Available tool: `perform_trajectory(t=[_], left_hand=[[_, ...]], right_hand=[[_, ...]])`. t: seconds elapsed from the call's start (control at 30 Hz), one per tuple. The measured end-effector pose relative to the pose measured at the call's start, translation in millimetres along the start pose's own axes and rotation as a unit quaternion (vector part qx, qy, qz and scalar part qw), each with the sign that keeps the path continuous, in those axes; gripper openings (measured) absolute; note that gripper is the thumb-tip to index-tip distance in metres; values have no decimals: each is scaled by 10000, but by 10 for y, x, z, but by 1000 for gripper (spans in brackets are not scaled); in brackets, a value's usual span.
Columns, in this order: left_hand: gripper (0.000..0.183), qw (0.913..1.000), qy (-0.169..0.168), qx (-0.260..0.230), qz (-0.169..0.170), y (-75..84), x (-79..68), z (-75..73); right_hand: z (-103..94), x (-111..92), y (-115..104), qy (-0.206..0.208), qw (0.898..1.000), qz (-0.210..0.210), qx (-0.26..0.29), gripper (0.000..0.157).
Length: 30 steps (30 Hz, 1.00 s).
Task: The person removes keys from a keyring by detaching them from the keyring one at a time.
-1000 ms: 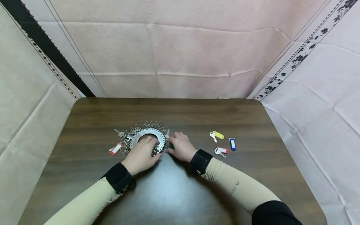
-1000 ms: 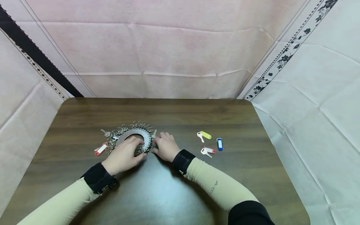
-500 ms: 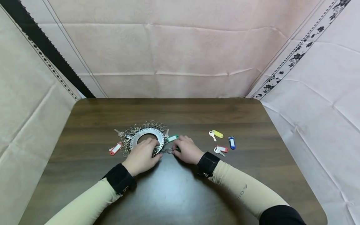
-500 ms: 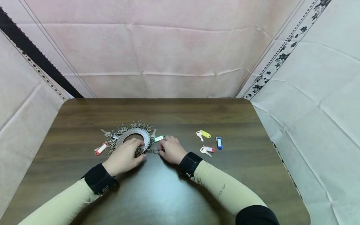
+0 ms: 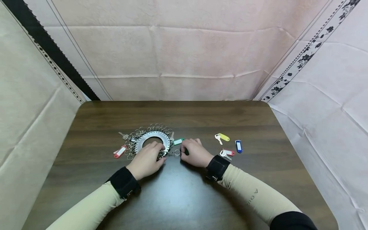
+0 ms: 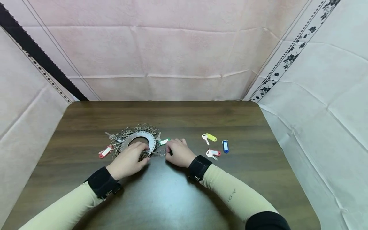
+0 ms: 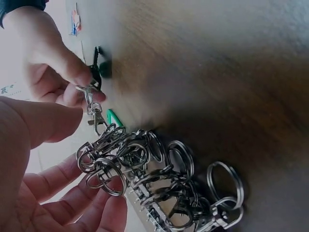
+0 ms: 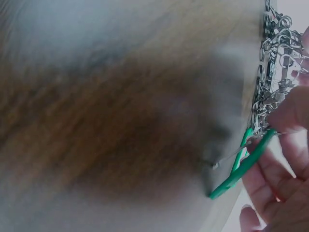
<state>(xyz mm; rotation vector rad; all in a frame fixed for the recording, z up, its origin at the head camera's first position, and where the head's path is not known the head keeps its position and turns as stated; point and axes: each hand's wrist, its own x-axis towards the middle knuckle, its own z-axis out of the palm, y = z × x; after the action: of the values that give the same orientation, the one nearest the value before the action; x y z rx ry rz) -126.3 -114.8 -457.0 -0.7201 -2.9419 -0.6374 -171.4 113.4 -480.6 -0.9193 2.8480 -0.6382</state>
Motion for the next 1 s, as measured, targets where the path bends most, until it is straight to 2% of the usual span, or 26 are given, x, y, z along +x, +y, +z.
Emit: perform_trajectory(t=[0.17, 0.3, 0.5, 0.57, 0.73, 0.83, 1.0], left_hand=[[35, 10000, -20, 22, 77, 11, 25, 12], [31, 9997, 28, 79, 220, 28, 57, 31], [25, 9989, 114, 53, 446, 78, 148, 78], [25, 9990, 110, 3, 444, 91, 178, 100], [25, 9990, 128, -208, 363, 111, 255, 158], [21, 9985, 207, -335, 380, 109, 297, 176], [18, 9980, 269, -405, 403, 93, 336, 187]], right_hand=[[0, -4, 13, 231, 9990, -28, 383, 16], [-26, -4, -3, 237, 9981, 28, 567, 15], [-93, -1, -19, 485, 9955, 61, 807, 14], [-110, 0, -31, 444, 9935, -4, 1044, 13], [-135, -6, -70, 196, 9820, 132, 1876, 10], [-136, 3, -86, 273, 9742, 248, 2226, 10], [-128, 39, -97, 385, 9635, 199, 2640, 8]])
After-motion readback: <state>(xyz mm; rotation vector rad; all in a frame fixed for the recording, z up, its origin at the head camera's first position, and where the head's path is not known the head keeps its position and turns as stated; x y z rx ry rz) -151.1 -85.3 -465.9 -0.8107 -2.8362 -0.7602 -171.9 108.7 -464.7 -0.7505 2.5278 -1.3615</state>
